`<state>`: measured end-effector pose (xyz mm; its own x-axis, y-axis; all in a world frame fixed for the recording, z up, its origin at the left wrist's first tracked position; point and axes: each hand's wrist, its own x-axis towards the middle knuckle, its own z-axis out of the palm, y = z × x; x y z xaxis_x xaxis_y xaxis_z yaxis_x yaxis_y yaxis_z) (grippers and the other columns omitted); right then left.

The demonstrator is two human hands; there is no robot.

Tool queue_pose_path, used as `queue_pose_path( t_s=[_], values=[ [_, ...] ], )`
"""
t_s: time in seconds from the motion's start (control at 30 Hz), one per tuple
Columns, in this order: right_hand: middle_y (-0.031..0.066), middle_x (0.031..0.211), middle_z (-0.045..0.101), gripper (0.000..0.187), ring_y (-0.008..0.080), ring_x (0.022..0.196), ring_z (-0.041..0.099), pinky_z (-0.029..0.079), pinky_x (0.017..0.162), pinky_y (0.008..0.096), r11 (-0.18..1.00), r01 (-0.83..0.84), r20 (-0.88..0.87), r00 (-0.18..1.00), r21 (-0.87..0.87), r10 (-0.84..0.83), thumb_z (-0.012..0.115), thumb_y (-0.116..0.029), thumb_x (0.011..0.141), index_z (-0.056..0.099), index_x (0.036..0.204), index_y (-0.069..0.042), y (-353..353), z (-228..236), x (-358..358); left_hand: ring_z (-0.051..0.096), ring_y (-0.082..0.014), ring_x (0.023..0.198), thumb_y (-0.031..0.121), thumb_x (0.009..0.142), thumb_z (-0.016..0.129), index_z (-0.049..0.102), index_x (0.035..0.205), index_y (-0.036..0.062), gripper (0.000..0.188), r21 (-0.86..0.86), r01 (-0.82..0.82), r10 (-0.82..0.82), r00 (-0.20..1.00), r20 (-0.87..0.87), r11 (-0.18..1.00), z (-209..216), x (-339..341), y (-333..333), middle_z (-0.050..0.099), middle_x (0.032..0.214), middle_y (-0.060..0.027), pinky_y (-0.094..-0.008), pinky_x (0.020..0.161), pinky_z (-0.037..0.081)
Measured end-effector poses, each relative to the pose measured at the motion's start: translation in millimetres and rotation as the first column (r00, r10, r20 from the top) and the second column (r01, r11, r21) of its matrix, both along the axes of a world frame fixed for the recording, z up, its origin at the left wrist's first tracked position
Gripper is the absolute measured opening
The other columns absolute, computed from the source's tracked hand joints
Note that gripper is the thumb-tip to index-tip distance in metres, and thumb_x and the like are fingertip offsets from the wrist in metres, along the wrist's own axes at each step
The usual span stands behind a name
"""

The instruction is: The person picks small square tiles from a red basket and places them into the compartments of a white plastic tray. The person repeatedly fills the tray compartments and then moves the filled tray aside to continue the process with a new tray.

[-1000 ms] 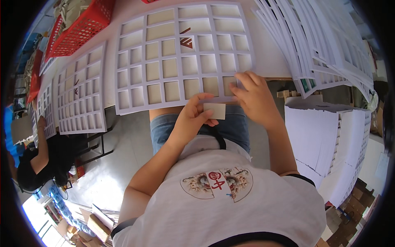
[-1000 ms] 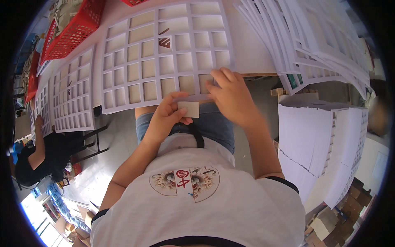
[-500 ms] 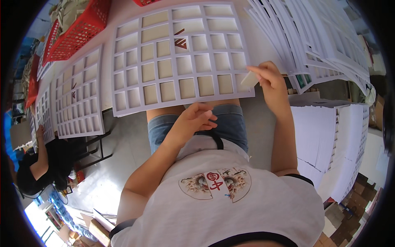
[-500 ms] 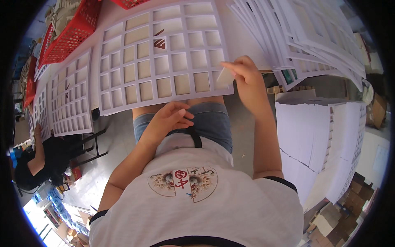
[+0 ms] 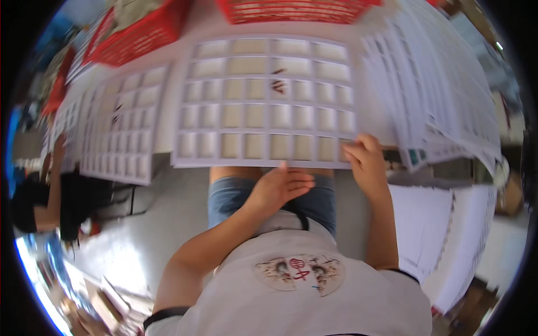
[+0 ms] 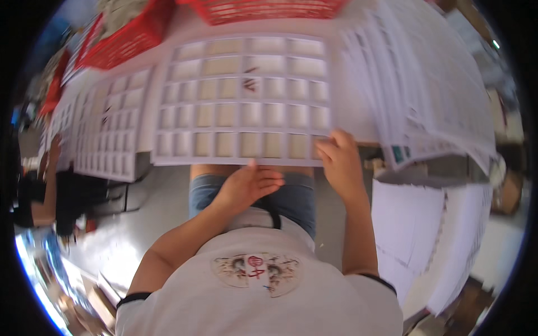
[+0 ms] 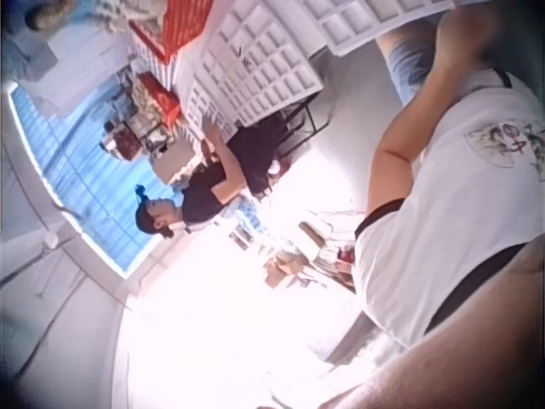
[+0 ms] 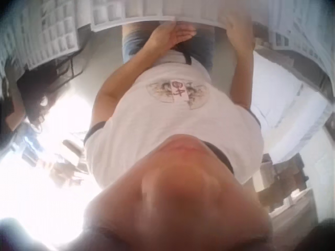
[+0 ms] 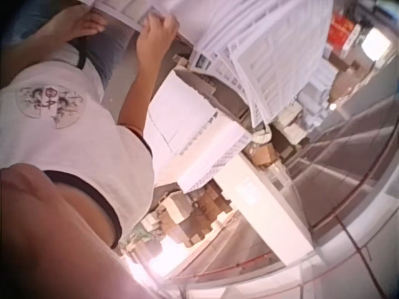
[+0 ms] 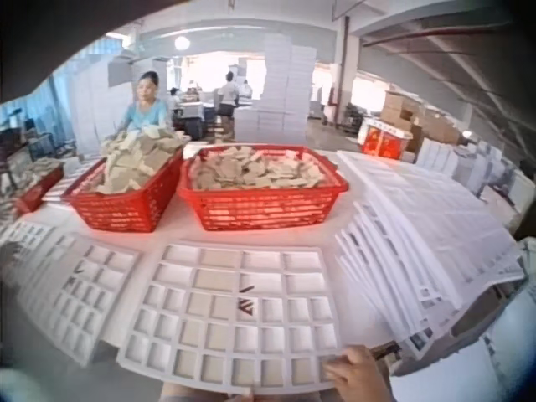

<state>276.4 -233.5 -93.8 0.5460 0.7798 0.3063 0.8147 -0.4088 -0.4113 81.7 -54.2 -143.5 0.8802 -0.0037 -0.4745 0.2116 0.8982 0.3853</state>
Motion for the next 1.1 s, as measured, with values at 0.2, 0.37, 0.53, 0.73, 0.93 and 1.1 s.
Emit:
queue_pose_path(
  t_s=[0.2,0.37,0.53,0.73,0.93,1.1],
  values=[
    [0.0176,0.138,0.049,0.054,0.0318,0.127,0.049,0.039,0.105,0.0425,0.967,0.243,0.003,0.97,-0.074,-0.243,0.074,-0.016,0.082,0.058,0.133,-0.007,-18,-23,-43,0.061,-0.0264,0.115,0.027,0.101,0.057,0.05,0.132,-0.0028,0.044,0.23,0.131,-0.143,0.989,0.035,0.964,-1,-27,46,0.062,0.122,-0.0167,-0.0378,0.102,0.049],
    [0.0113,0.126,0.056,0.049,0.0176,0.11,0.056,0.046,0.091,0.0308,0.82,0.538,-0.853,0.506,0.196,-0.128,0.066,-0.021,0.093,0.052,0.136,-0.002,-28,-37,-22,0.067,-0.0276,0.1,0.013,0.095,0.058,0.064,0.106,-0.0034,0.021,0.185,-0.792,0.813,0.574,-0.098,0.581,-83,-173,139,0.068,0.103,-0.0186,-0.0383,0.092,0.055],
    [0.0049,0.109,0.061,0.038,0.0109,0.094,0.058,0.048,0.076,0.0241,0.779,0.627,-0.856,0.405,0.004,-0.321,0.063,-0.03,0.096,0.063,0.121,-0.001,-37,-32,14,0.065,-0.026,0.087,0.018,0.099,0.056,0.058,0.107,0.0003,0.02,0.352,-0.92,0.976,0.208,0.057,0.175,-4,-224,210,0.065,0.093,-0.0122,-0.0376,0.085,0.055],
    [0.0078,0.116,0.064,0.039,0.0156,0.097,0.061,0.05,0.085,0.0319,0.893,0.426,-0.432,0.839,0.144,-0.33,0.056,-0.032,0.101,0.063,0.123,-0.001,14,8,4,0.065,-0.0201,0.081,0.017,0.098,0.057,0.055,0.113,0.0004,0.023,0.4,-0.864,0.876,0.421,0.237,0.307,30,-244,233,0.065,0.09,-0.0075,-0.0337,0.076,0.056],
    [0.0178,0.125,0.061,0.07,0.0208,0.108,0.062,0.047,0.097,0.0382,0.905,0.03,-0.864,0.313,0.425,0.395,0.056,-0.042,0.099,0.031,0.151,-0.003,108,39,-66,0.07,-0.0227,0.082,0.006,0.083,0.07,0.061,0.118,0.0016,0.037,0.299,-0.68,0.682,0.722,0.117,0.669,68,-154,83,0.071,0.097,-0.0116,-0.0342,0.077,0.058],
    [0.0174,0.135,0.056,0.075,0.0205,0.12,0.057,0.041,0.104,0.0346,0.924,0.166,-0.917,0.269,0.344,0.294,0.064,-0.024,0.095,0.024,0.154,0.001,89,39,-54,0.068,-0.0219,0.099,0.017,0.09,0.071,0.064,0.117,0.0005,0.032,0.406,-0.126,0.106,0.992,0.071,0.905,44,-86,18,0.068,0.111,-0.0134,-0.0341,0.09,0.054]
  ],
)
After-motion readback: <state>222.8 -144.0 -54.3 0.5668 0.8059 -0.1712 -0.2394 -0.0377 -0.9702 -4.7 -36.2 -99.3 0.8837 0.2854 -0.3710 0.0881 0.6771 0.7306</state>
